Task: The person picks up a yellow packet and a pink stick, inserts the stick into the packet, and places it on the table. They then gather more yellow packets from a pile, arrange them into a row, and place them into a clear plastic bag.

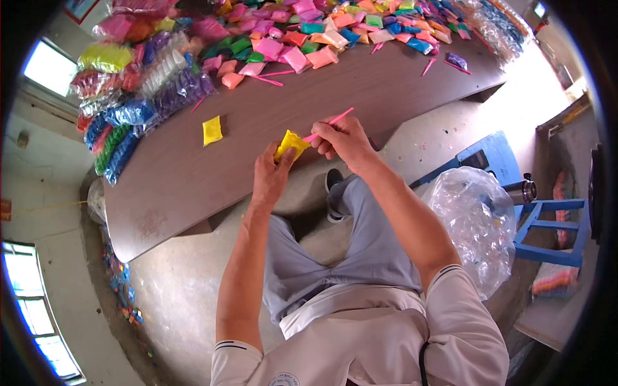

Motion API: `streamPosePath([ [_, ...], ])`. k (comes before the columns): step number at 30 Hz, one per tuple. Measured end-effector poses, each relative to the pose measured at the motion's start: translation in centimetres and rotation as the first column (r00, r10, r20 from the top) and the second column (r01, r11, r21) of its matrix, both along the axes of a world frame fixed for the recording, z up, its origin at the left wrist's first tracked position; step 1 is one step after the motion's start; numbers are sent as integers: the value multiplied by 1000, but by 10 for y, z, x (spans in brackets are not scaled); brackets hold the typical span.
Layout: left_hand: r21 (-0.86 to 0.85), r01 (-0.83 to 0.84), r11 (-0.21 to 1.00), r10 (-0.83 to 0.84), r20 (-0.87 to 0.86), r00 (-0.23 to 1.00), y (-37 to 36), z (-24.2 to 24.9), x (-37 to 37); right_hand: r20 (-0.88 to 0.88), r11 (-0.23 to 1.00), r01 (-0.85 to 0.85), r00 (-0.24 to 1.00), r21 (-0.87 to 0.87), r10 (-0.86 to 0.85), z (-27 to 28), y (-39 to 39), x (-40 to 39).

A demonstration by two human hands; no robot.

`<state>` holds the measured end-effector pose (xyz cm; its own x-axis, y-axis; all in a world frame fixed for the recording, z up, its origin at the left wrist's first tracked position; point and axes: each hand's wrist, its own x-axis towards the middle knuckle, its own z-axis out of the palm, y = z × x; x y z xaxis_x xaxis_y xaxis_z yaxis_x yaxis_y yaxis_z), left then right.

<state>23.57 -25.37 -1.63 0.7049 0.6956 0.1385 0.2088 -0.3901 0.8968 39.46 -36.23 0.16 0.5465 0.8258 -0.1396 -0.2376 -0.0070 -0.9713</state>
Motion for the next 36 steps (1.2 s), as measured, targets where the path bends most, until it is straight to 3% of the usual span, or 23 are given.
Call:
streamPosePath([
  [3, -25, -14, 1000, 13, -45, 999, -3, 3, 0, 13, 1000, -25, 1000, -10, 25, -3, 3, 2],
  [5, 47, 13, 999, -11, -35, 999, 2, -3, -1, 17, 999, -52, 998, -4, 52, -4, 7, 4],
  [10, 35, 51, 998, -49, -51, 997, 2, 1, -2, -123, 985, -148, 980, 86, 158, -4, 21, 3],
  [13, 60, 49, 997, -43, -87, 995, 1, 7, -3, -271, 988, -120, 952, 96, 142, -8, 27, 0],
  [19, 40, 31, 999, -27, -91, 995, 6, -2, -2, -379, 991, -59, 920, 118, 100, -10, 29, -4],
  [26, 57, 36, 998, -32, -57, 998, 8, -5, 0, -384, 989, -64, 917, 132, 110, -8, 27, -3],
  [30, 8, 32, 999, -32, -18, 999, 2, 3, -1, -231, 999, -42, 972, 12, 44, -5, 24, -4],
  [33, 2, 32, 999, -32, -110, 993, 1, 2, 1, -165, 999, -34, 986, -34, 28, -2, 24, -4],
  [36, 124, 31, 992, -27, -33, 999, 3, -10, 1, -154, 997, -71, 986, -17, 67, -4, 27, -4],
])
